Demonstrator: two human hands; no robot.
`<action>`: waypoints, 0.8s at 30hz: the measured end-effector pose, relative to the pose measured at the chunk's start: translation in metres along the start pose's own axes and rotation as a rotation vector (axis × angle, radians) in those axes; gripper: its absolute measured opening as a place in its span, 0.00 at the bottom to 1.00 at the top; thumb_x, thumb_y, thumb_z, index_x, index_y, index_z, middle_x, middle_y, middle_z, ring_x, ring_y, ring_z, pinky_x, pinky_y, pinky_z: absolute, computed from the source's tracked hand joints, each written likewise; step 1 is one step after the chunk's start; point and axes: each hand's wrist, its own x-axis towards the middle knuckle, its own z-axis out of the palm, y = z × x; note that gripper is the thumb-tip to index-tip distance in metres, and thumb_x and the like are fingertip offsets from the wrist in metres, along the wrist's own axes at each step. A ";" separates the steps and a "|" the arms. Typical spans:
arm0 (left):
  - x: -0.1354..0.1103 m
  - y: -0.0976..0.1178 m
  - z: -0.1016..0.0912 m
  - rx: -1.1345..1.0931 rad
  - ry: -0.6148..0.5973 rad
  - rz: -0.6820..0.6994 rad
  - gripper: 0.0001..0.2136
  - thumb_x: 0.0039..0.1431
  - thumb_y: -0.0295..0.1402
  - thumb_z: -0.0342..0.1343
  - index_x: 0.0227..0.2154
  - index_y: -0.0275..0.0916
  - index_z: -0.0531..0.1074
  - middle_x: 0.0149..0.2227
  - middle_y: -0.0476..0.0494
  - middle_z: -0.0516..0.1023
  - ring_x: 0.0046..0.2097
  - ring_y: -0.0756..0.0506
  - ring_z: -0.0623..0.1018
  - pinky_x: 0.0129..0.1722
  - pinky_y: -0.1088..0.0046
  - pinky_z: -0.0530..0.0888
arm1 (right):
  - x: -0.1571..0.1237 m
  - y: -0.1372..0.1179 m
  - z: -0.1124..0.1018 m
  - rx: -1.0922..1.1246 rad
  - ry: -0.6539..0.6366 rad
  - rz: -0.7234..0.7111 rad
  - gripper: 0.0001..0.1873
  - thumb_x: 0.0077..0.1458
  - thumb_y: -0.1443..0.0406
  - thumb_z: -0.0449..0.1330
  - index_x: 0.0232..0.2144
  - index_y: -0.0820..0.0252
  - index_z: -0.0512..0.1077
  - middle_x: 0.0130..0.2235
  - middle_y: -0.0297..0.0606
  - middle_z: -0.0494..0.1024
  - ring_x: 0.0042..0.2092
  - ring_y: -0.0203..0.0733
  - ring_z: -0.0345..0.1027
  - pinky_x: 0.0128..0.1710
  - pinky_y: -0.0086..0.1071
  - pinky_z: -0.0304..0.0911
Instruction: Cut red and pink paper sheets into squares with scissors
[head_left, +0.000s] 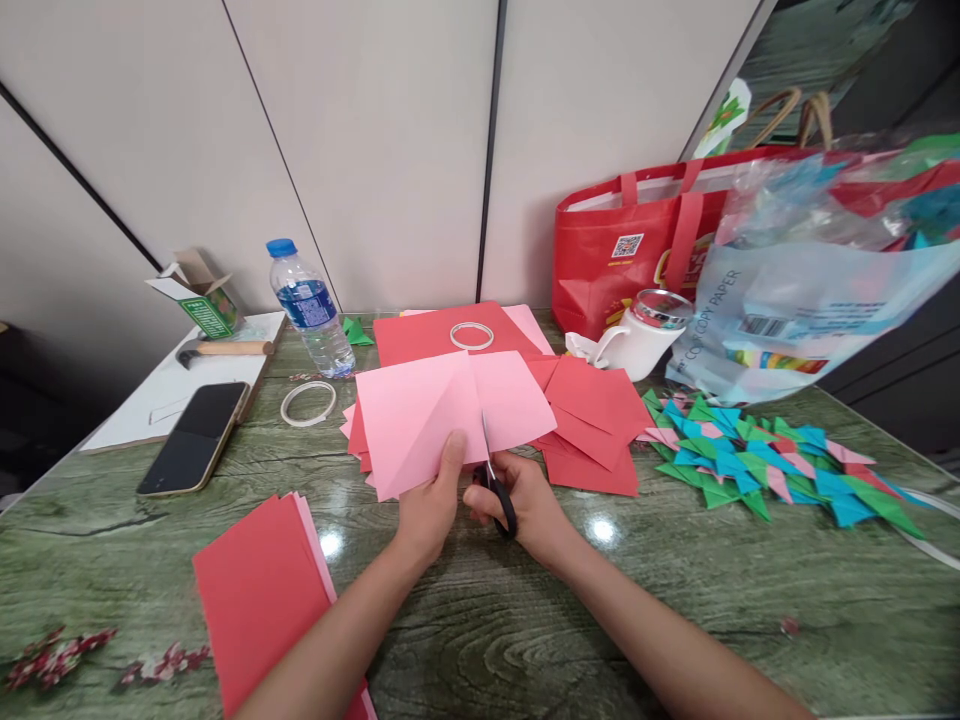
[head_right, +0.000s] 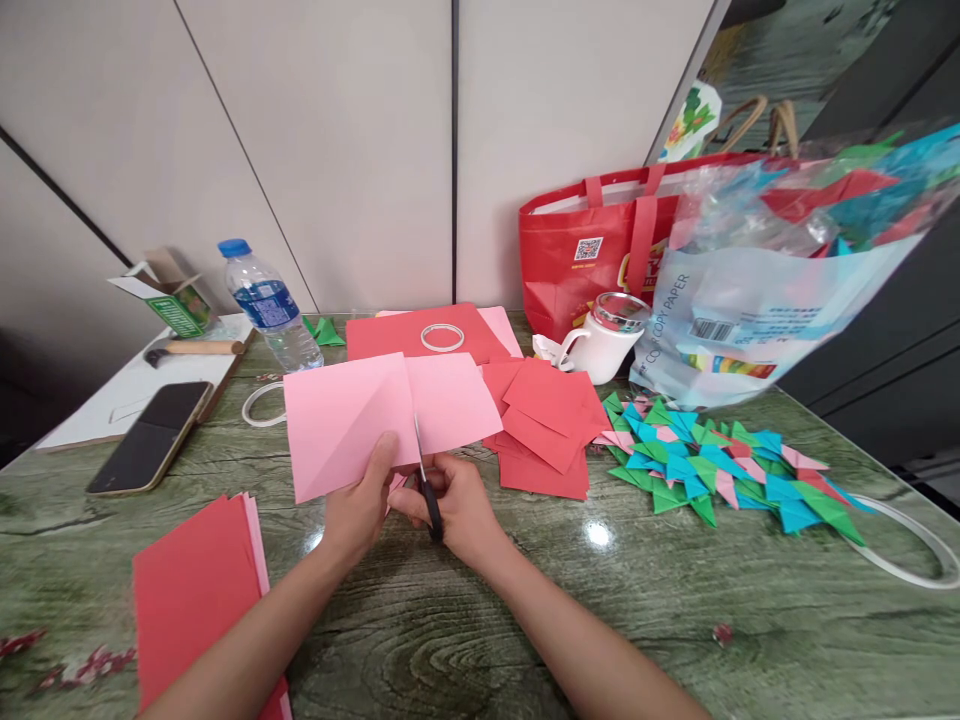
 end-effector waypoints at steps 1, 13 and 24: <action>0.000 0.000 0.000 -0.005 -0.003 -0.001 0.20 0.42 0.48 0.54 0.32 0.36 0.71 0.32 0.42 0.76 0.35 0.45 0.74 0.36 0.69 0.71 | 0.000 0.000 0.000 -0.001 0.000 0.000 0.20 0.34 0.55 0.64 0.25 0.62 0.64 0.18 0.28 0.64 0.18 0.30 0.55 0.17 0.25 0.54; 0.002 -0.002 0.000 -0.008 -0.011 0.024 0.19 0.43 0.47 0.54 0.31 0.36 0.71 0.31 0.43 0.76 0.34 0.45 0.74 0.37 0.70 0.70 | 0.000 0.000 0.001 0.006 0.021 0.032 0.18 0.35 0.57 0.64 0.26 0.63 0.65 0.17 0.27 0.64 0.17 0.29 0.55 0.16 0.25 0.53; 0.004 -0.006 0.000 -0.033 -0.004 -0.003 0.21 0.41 0.48 0.54 0.31 0.35 0.72 0.27 0.44 0.75 0.31 0.45 0.74 0.33 0.69 0.72 | 0.001 0.000 0.001 0.019 0.025 0.035 0.18 0.34 0.57 0.64 0.25 0.63 0.65 0.14 0.25 0.62 0.16 0.29 0.55 0.15 0.25 0.53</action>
